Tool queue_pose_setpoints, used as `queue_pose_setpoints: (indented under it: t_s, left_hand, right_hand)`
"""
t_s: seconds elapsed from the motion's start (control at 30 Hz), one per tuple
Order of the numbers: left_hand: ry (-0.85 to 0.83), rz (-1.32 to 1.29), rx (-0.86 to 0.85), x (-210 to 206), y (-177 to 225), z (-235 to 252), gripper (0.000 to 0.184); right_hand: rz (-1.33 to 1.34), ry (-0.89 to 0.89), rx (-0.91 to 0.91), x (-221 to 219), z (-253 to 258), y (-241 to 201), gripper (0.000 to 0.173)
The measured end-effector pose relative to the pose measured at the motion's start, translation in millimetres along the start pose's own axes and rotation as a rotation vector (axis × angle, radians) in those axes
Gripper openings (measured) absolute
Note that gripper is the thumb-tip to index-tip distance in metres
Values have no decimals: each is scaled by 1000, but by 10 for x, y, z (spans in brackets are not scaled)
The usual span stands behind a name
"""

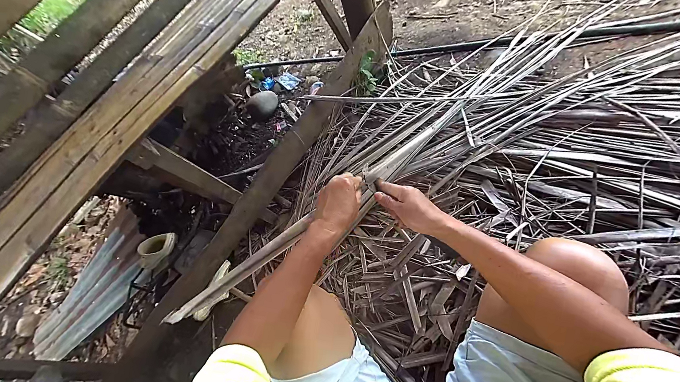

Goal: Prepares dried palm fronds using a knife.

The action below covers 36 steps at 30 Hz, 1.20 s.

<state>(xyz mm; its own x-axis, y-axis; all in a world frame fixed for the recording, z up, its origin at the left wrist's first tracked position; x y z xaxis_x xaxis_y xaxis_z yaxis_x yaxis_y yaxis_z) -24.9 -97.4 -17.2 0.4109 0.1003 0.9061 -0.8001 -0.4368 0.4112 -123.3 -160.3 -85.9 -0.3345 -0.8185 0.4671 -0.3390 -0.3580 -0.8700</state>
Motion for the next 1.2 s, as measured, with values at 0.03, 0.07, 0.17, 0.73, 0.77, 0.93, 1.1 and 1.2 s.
queue_pose_setpoints:
  t_s: [0.03,0.07,0.17,0.73,0.77,0.93,1.1,1.2]
  left_hand:
    - [0,34,-11,-30,28,-19,27]
    - [11,67,-20,-53,63,-39,26]
    - [11,146,-8,-69,186,-108,22]
    - [-52,3,200,65,-104,-55,28]
    - [-63,-30,206,34,-114,-24,29]
    - [-99,-172,176,-83,-57,76,28]
    - [-96,-196,125,-85,7,68,27]
    - [-109,-185,106,-70,63,23,28]
  right_hand:
    - [-52,12,0,8,10,18,47]
    - [-80,24,-3,11,25,37,46]
    - [-90,71,-9,57,74,63,41]
    - [289,315,-104,629,-58,278,47]
    - [290,256,-63,445,-80,210,48]
    - [276,57,-52,62,-83,49,55]
    - [293,146,-81,185,-54,111,49]
    - [376,201,-111,315,-36,206,48]
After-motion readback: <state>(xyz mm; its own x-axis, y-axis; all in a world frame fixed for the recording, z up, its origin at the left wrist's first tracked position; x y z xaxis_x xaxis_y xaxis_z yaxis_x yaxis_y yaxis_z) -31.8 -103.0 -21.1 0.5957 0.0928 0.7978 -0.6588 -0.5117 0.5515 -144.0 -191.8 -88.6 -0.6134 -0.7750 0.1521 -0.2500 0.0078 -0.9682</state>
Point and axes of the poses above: each hand's wrist, its own z-axis towards the middle knuckle, its own x-axis out of the back of the hand, y = z × x, the point moved 8 cm from there along z, towards the middle knuckle, and after that the axes turned 12 degrees about -z, right-handed, at the moved point
